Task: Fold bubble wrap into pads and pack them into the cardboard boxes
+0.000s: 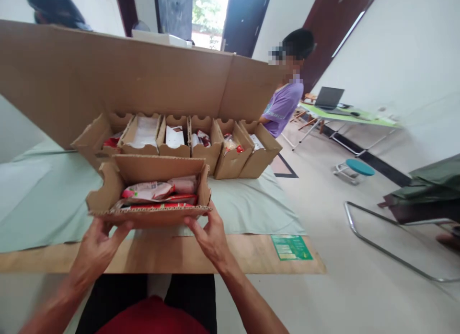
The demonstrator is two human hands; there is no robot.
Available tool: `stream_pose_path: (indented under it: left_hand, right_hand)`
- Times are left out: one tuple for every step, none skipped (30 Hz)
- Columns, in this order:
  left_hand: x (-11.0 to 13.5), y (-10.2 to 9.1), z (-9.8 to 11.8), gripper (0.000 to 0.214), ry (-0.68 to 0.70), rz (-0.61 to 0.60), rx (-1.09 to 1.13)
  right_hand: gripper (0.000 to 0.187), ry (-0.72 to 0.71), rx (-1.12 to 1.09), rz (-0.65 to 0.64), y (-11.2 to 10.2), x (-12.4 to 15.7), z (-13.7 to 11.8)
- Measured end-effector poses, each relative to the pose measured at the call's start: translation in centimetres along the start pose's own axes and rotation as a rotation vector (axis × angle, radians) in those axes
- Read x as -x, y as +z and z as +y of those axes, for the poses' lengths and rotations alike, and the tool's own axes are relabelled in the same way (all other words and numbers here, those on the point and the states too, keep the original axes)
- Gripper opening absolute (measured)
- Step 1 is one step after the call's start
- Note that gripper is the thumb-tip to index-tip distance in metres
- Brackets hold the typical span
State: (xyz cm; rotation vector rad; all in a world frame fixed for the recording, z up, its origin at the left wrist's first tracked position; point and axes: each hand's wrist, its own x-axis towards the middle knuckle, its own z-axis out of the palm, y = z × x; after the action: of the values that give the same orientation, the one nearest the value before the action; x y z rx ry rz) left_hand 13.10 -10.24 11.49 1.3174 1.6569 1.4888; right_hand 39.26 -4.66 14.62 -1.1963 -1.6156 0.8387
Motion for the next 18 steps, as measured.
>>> stream_pose_path:
  left_hand:
    - [-0.4,0.2,0.6,0.05,0.008,-0.001,0.005]
    - [-0.7,0.7,1.2,0.054,0.021,-0.018,0.02]
    - [-0.7,1.5,1.8,0.057,0.04,-0.04,0.04]
    - [-0.4,2.4,2.1,0.061,0.058,-0.07,0.061]
    - [0.1,3.1,2.3,0.065,0.073,-0.1,0.079]
    - [0.8,3.5,2.2,0.068,0.08,-0.125,0.094]
    - [1.6,3.6,1.8,0.07,0.076,-0.141,0.105]
    - [2.3,3.3,1.2,0.071,0.058,-0.144,0.111]
    - [2.8,2.6,0.5,0.07,0.024,-0.145,0.113]
    - [3.1,1.4,-0.4,0.066,-0.02,-0.142,0.114]
    - [3.0,-0.2,-1.3,0.06,-0.064,-0.127,0.116]
    - [2.6,-1.9,-2.1,0.056,-0.101,-0.097,0.122]
    - [1.8,-3.8,-2.7,0.051,-0.127,-0.06,0.136]
    - [0.7,-5.7,-3.1,0.049,-0.132,-0.003,0.156]
    - [-0.6,-7.4,-3.3,0.049,-0.121,0.051,0.185]
    - [-1.9,-8.9,-3.4,0.048,-0.102,0.095,0.209]
    - [-3.3,-10.2,-3.4,0.049,-0.071,0.14,0.224]
    - [-4.5,-11.1,-3.4,0.052,-0.039,0.203,0.234]
  right_hand:
    - [0.038,0.012,0.013,0.02,0.2,0.0,0.1]
    - [0.039,0.03,0.033,0.052,0.0,0.3,0.2]
    - [0.04,0.05,0.057,0.092,-0.4,0.9,0.4]
    - [0.042,0.071,0.083,0.134,-0.9,1.8,0.6]
    - [0.044,0.09,0.111,0.174,-1.5,2.9,0.7]
    - [0.048,0.104,0.138,0.208,-1.9,4.1,0.9]
    - [0.051,0.111,0.163,0.225,-2.1,5.3,1.0]
    - [0.053,0.112,0.181,0.222,-2.0,6.2,1.1]
    - [0.055,0.105,0.19,0.196,-1.6,7.0,1.3]
    - [0.057,0.089,0.189,0.158,-0.8,7.4,1.4]
    - [0.059,0.066,0.179,0.109,0.4,7.6,1.5]
    - [0.062,0.038,0.164,0.06,1.8,7.6,1.5]
    - [0.065,0.006,0.147,0.018,3.4,7.5,1.5]
    - [0.069,-0.03,0.126,-0.02,5.0,7.3,1.3]
    - [0.074,-0.068,0.102,-0.068,6.5,7.3,1.1]
    - [0.078,-0.11,0.078,-0.131,7.9,7.3,0.8]
    - [0.081,-0.163,0.055,-0.219,8.9,7.5,0.6]
    - [0.082,-0.224,0.036,-0.322,9.7,7.8,0.4]
